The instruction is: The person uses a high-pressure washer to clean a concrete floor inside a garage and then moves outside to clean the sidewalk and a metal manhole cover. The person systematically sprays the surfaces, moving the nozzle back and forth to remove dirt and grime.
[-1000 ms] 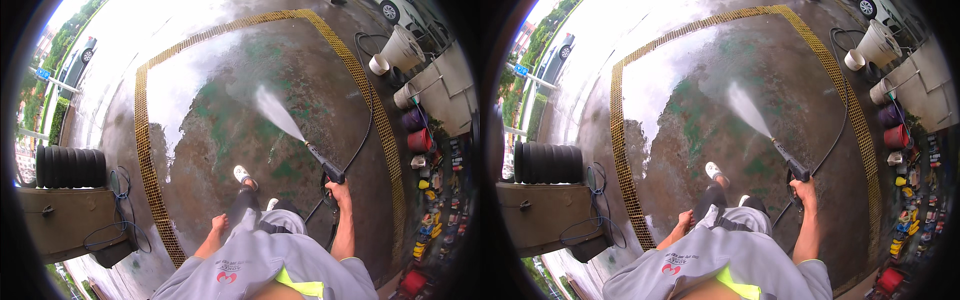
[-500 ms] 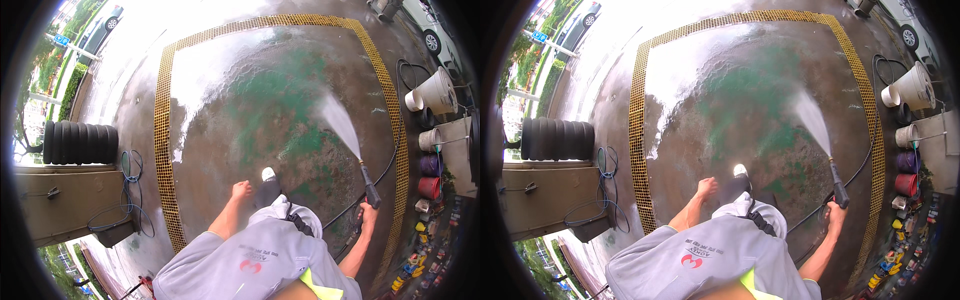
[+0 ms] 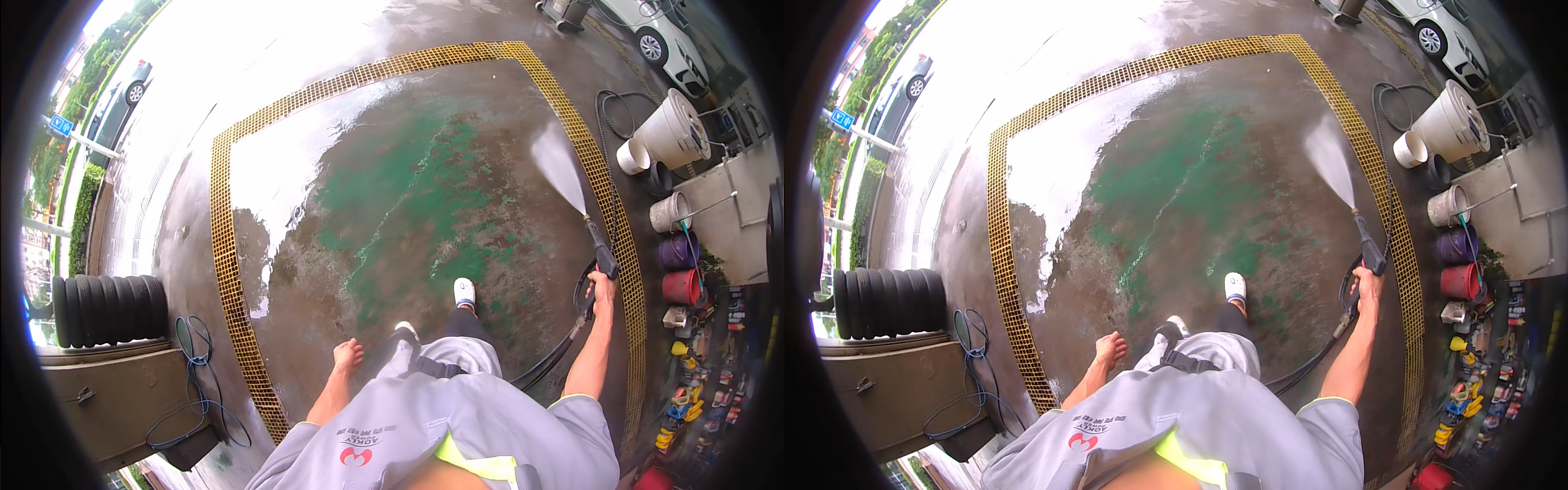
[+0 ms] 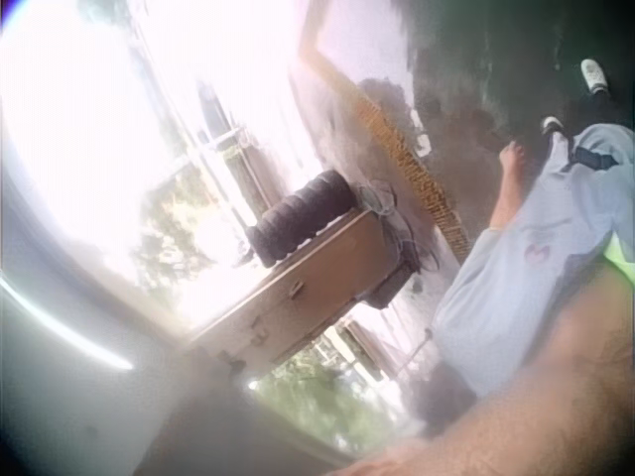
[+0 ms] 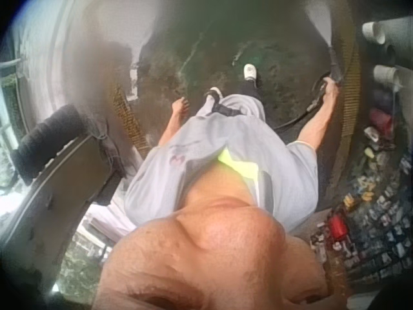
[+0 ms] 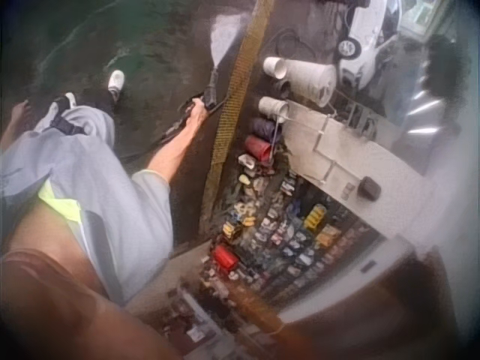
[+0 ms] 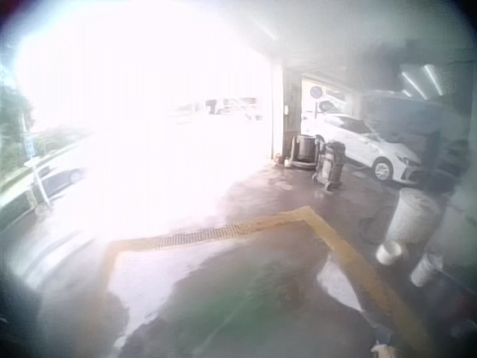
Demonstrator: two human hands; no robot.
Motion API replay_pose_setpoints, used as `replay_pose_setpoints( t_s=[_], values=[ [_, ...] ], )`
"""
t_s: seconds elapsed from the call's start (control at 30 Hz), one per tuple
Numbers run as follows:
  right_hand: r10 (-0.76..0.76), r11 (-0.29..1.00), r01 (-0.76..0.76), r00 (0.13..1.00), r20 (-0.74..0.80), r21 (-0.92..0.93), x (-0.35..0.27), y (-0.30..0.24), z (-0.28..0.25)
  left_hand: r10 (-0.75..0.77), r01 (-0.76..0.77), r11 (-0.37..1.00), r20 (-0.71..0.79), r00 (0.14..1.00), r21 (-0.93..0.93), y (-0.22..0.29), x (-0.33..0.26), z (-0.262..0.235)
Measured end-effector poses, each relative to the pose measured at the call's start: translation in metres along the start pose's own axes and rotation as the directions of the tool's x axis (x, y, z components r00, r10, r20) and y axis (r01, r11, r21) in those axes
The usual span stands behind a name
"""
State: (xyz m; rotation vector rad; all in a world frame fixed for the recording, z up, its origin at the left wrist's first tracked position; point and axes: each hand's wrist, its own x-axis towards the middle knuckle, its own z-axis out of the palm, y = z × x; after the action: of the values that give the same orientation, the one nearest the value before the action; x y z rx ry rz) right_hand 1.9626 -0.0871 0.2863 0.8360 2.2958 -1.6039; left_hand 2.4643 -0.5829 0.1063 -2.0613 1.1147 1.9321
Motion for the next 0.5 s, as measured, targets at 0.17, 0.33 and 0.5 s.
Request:
replay_pose_setpoints(
  t_s=[0.17, 0.33, 0.5],
  values=[
    [-0.07, 0.997, 0.074, 0.992, 0.108, -0.032, 0.082, -0.04, 0.024, -0.067, 0.061, 0.996, -0.086, 0.994, -0.07, 0.004, -0.022, 0.046],
    [-0.061, 0.996, 0.074, 0.972, 0.226, -0.051, 0.128, -0.074, 0.051, 0.008, -0.003, 0.996, -0.048, 0.999, 0.091, 0.025, -0.038, 0.108],
    [0.021, 0.985, 0.04, 0.938, 0.347, -0.167, 0.125, -0.051, 0.104, 0.088, -0.088, 0.996, -0.011, 0.996, 0.025, 0.063, -0.057, 0.156]
  ],
)
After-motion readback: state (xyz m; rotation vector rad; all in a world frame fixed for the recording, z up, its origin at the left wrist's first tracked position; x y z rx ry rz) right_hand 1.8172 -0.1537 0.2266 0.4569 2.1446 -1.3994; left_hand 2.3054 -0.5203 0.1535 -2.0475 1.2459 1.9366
